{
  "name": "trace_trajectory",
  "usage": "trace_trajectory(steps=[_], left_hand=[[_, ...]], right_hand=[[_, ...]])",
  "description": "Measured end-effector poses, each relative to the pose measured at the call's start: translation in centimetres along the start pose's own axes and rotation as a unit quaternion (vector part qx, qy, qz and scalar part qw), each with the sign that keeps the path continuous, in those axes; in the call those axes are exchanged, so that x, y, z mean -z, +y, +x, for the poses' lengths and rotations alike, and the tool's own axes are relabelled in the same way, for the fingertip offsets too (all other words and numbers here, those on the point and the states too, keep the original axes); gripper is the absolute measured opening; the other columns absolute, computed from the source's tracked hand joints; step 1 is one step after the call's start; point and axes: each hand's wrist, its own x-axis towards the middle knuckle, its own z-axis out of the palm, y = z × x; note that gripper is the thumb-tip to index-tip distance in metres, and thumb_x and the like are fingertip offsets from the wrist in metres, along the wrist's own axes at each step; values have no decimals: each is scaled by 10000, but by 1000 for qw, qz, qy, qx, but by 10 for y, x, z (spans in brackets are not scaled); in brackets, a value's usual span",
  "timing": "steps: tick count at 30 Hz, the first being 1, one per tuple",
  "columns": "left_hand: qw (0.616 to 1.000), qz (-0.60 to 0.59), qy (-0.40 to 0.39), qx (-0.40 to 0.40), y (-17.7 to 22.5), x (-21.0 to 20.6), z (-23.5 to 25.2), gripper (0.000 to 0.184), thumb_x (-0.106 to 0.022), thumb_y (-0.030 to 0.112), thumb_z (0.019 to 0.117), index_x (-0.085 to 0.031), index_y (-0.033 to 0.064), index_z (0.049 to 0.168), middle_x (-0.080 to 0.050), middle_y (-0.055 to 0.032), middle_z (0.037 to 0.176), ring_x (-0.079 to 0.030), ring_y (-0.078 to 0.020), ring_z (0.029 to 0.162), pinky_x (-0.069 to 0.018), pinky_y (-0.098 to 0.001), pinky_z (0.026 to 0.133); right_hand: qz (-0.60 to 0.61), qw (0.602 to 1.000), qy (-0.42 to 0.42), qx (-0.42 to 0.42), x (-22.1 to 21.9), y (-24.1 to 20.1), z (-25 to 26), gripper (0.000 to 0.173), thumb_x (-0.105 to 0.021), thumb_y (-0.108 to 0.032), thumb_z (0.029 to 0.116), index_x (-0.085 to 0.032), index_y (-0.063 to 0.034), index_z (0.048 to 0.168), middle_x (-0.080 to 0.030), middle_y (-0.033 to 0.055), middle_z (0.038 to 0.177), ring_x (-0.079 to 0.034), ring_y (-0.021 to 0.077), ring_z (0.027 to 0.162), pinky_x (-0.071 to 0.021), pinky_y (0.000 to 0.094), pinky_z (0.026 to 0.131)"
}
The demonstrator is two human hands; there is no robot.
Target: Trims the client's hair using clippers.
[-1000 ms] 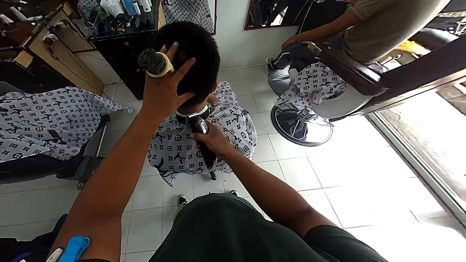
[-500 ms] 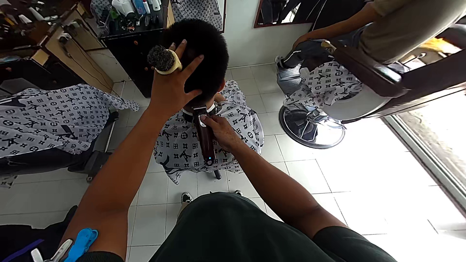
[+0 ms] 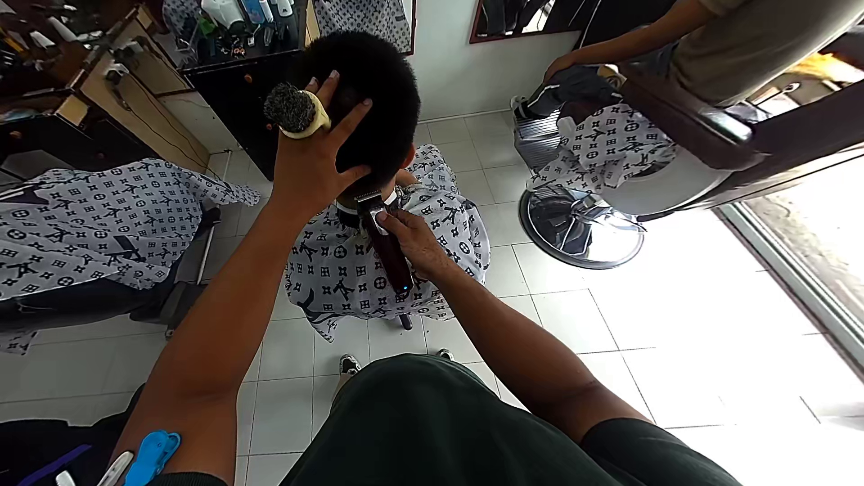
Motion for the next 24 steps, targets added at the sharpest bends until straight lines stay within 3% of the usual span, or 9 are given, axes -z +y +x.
trace_trajectory(steps=[5, 8, 10, 12, 14, 20, 24], left_hand=[[1000, -6, -1, 6, 1, 1, -1, 772, -738, 510, 881, -422, 352, 1568, -186, -115, 1711, -136, -325, 1583, -158, -564, 1242], [1000, -4, -5, 12, 3, 1, 0, 774, -729, 519, 884, -412, 360, 1572, -175, -100, 1716, -125, -319, 1585, -150, -562, 1245], [1000, 1, -6, 12, 2, 1, 0, 777, -725, 529, 882, -410, 363, 1572, -176, -95, 1716, -123, -319, 1586, -146, -569, 1242], [1000, 5, -5, 12, 2, 1, 0, 772, -715, 540, 884, -409, 371, 1572, -178, -86, 1716, -125, -311, 1586, -149, -565, 1241], [1000, 1, -2, 11, 3, 1, 0, 767, -724, 522, 884, -419, 357, 1569, -192, -100, 1711, -132, -325, 1583, -157, -562, 1242], [1000, 5, 7, 8, 5, 3, 0, 757, -739, 504, 876, -451, 333, 1555, -226, -118, 1700, -164, -342, 1575, -176, -567, 1237], [1000, 6, 1, 11, 5, 2, 0, 764, -726, 525, 883, -430, 346, 1565, -199, -111, 1708, -140, -329, 1582, -163, -565, 1239]], right_hand=[[-7, 1000, 5, 3, 3, 1, -2, 466, -463, -491, 1070, -622, -56, 1125, -648, 101, 804, -633, 160, 613, -551, 319, 555], [-17, 999, -24, 27, 12, 2, -1, 433, -476, -452, 1072, -629, -59, 1167, -658, 102, 848, -643, 166, 657, -564, 333, 595], [-9, 1000, -29, -5, 21, 3, 6, 433, -464, -431, 1083, -636, -33, 1082, -663, 99, 807, -662, 172, 632, -590, 339, 587], [4, 998, -33, -48, 27, 0, 12, 446, -440, -405, 1097, -634, -4, 1071, -667, 110, 823, -680, 194, 656, -612, 368, 624], [3, 999, -34, -30, 29, 0, 15, 432, -424, -381, 1103, -627, -3, 1053, -662, 102, 817, -677, 183, 659, -607, 358, 630], [-6, 999, -31, -9, 28, -1, 18, 424, -431, -382, 1102, -625, -7, 1063, -656, 103, 822, -671, 183, 665, -600, 355, 627], [6, 998, -64, 27, 32, 0, 14, 367, -433, -319, 1102, -618, -5, 1149, -664, 102, 875, -678, 172, 710, -605, 348, 669]])
